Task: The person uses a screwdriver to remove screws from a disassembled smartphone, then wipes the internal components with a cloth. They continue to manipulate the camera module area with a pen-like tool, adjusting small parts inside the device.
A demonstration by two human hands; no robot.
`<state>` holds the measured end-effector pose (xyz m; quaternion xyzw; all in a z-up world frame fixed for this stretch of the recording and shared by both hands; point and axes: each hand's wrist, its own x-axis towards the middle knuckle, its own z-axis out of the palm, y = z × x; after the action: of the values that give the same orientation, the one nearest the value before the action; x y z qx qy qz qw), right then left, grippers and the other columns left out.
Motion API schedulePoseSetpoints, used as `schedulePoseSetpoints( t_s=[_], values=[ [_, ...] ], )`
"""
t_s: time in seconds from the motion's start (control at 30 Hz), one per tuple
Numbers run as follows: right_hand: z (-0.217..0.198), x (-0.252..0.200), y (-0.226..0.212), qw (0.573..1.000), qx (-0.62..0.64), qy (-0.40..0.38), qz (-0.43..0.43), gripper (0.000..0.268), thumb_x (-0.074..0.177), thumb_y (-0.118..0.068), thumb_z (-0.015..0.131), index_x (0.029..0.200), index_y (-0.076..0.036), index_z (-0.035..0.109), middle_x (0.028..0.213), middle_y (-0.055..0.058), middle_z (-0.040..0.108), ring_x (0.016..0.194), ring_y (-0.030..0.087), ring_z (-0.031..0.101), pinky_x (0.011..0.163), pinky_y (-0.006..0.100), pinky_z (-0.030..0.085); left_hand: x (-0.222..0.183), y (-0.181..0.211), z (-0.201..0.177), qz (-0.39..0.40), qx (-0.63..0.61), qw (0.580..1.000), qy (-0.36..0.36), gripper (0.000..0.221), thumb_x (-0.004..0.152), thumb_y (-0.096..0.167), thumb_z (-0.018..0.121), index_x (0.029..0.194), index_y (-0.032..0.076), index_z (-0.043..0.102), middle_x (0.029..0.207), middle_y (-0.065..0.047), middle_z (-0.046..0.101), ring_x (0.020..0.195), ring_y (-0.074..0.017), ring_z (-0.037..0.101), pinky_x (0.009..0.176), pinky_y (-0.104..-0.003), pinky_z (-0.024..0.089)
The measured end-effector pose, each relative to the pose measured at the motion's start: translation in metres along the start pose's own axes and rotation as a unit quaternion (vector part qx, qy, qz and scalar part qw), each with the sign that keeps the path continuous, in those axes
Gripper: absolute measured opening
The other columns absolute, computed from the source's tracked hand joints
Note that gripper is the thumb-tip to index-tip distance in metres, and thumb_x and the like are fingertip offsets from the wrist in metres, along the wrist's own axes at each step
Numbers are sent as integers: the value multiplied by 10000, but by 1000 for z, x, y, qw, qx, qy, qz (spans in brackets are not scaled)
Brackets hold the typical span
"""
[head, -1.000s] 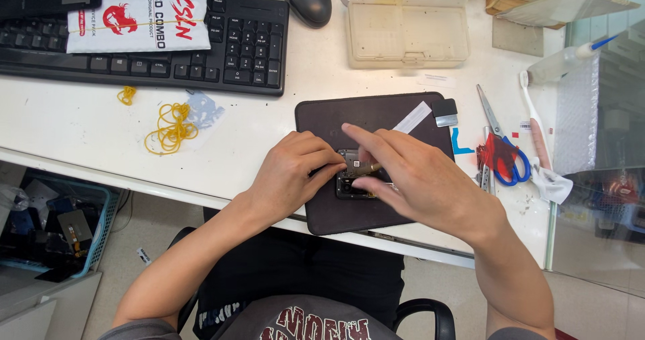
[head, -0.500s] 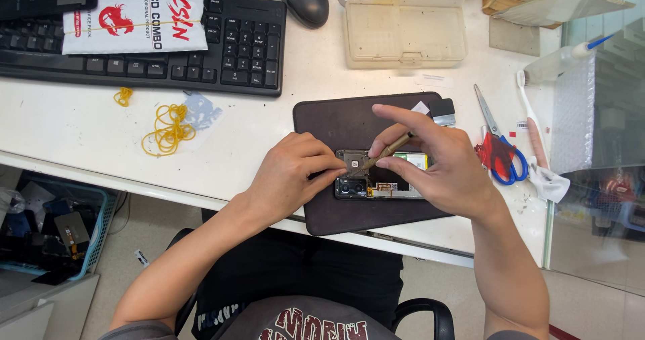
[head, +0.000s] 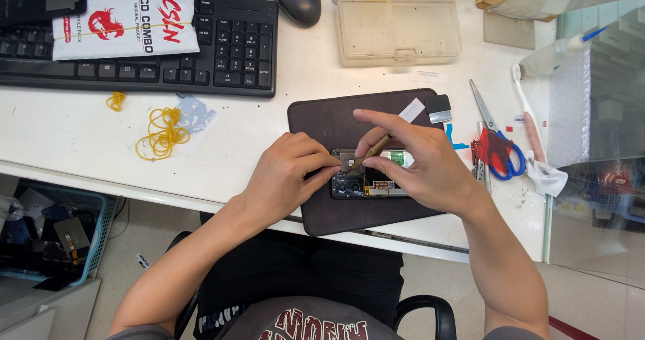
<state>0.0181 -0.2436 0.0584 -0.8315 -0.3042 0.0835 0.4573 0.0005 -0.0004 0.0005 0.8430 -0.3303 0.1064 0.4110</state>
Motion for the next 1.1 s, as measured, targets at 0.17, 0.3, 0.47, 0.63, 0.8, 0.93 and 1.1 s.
schedulePoseSetpoints(
  t_s=[0.17, 0.3, 0.47, 0.63, 0.8, 0.93, 1.1],
  values=[
    [-3, -2, 0, 1000, 24, 9, 9, 634, 897, 47, 702, 1482, -59, 483, 1030, 89, 741, 968, 183, 767, 951, 337, 597, 1, 0, -2, 21, 8, 1000, -13, 106, 817, 110, 809, 915, 80, 782, 902, -18, 713, 855, -198, 635, 767, -356, 496],
    [-5, 0, 1, 1000, -6, 23, 7, 640, 889, 50, 711, 1475, -59, 481, 1037, 90, 739, 988, 183, 768, 951, 334, 593, 10, 4, -8, 77, 46, 993, -71, 111, 832, 137, 807, 904, 61, 770, 871, -45, 668, 840, -219, 608, 763, -362, 481],
    [-9, -5, -2, 999, -7, 37, 3, 647, 888, 55, 717, 1478, -57, 476, 1036, 88, 737, 985, 180, 769, 946, 327, 616, 32, 6, -18, 168, 146, 955, -197, 30, 790, 84, 731, 799, 60, 747, 850, -47, 660, 863, -226, 614, 792, -368, 476],
    [-16, -10, -5, 998, 19, 58, -10, 624, 922, 68, 711, 1486, -51, 471, 1043, 90, 730, 993, 176, 763, 958, 324, 650, 57, 14, -22, 236, 156, 922, -264, 99, 751, 56, 685, 825, 49, 750, 881, -56, 677, 881, -225, 627, 803, -363, 479],
    [-23, -10, -3, 997, 1, 75, -11, 651, 907, 61, 717, 1494, -51, 459, 1048, 92, 727, 978, 168, 760, 880, 301, 660, 78, 15, -16, 266, 147, 891, -336, 57, 749, 69, 695, 704, 42, 717, 832, -72, 683, 846, -239, 642, 792, -372, 486],
    [-25, -10, -3, 996, 0, 84, -6, 654, 911, 52, 718, 1499, -54, 454, 1032, 90, 728, 959, 167, 759, 832, 285, 673, 87, 15, -13, 253, 120, 880, -383, 94, 730, 80, 723, 653, 32, 700, 786, -79, 680, 786, -255, 638, 801, -383, 487],
    [-25, -9, -1, 996, -14, 92, 0, 639, 915, 36, 722, 1489, -58, 456, 1022, 81, 738, 949, 159, 765, 796, 286, 639, 91, 12, -13, 256, 45, 872, -415, 67, 738, 87, 756, 697, 43, 727, 773, -67, 681, 802, -252, 644, 810, -394, 484]
  ],
)
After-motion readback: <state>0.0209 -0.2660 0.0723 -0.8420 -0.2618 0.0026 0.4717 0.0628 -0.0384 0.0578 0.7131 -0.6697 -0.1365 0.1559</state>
